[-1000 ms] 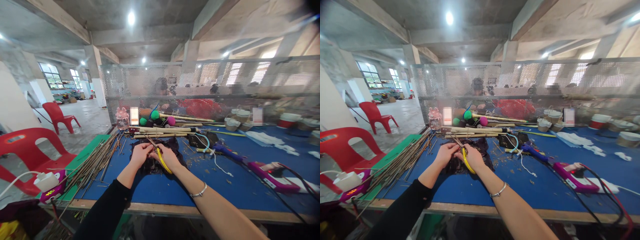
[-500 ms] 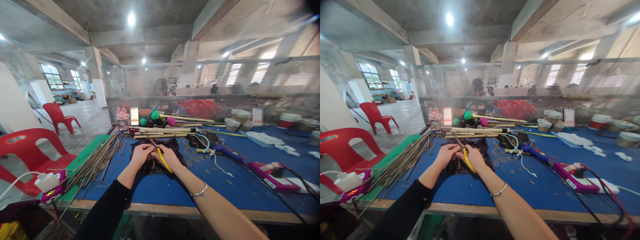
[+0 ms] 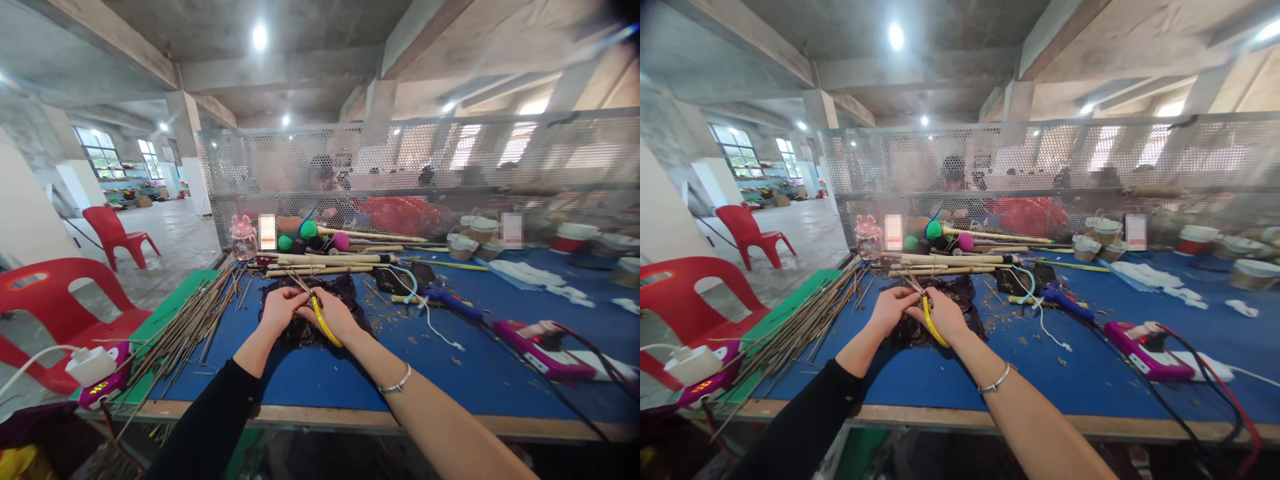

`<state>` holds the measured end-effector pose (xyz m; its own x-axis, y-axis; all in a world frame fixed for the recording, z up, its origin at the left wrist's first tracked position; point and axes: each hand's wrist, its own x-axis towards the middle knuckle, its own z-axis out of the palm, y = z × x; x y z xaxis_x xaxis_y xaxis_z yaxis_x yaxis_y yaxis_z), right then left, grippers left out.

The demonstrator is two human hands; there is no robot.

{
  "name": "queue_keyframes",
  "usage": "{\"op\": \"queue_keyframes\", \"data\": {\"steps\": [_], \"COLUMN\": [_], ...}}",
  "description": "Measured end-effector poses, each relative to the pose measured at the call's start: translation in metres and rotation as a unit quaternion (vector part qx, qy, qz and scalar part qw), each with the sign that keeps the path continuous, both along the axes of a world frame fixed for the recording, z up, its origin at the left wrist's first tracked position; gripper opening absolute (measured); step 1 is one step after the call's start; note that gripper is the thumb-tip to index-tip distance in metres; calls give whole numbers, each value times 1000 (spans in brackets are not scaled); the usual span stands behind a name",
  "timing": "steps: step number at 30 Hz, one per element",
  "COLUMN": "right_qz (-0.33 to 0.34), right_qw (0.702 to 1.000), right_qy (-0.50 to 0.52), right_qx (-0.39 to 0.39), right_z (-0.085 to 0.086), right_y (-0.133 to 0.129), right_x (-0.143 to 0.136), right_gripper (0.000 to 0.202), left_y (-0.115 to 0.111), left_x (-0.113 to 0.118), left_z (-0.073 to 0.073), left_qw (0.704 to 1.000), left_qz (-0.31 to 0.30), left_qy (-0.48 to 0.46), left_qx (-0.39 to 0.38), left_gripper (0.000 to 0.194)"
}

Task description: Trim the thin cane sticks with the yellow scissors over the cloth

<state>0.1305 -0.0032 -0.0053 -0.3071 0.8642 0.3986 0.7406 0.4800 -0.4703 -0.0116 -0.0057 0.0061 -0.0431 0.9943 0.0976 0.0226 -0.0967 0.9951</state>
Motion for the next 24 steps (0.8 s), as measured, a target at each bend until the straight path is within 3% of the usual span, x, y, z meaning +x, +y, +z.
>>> {"op": "queue_keyframes", "data": {"steps": [8,13,16,24], "right_qz": [17,-23,-12,7], "right_qw": [999,1000,1000,1000], "right_qy": [37,-10,-21,11], "right_qx": [-12,-11,-1,-6], "right_z": [-1,1,2,4], "right_y": [2,0,-1,0], "right_x": [1,2,2,4], "right_gripper": [34,42,47,37], "left_y": [0,-1,-1,1], "left_x": [-1,-2,-2,-2], "left_z": [1,3,4,0], "left_qw": [1000,1000,999,1000], "left_qz": [14,-8,-8,-31], "left_qy": [7,-7,0,-4], "left_qx": [-2,29,39,3], "left_gripper": [36,31,25,32]}}
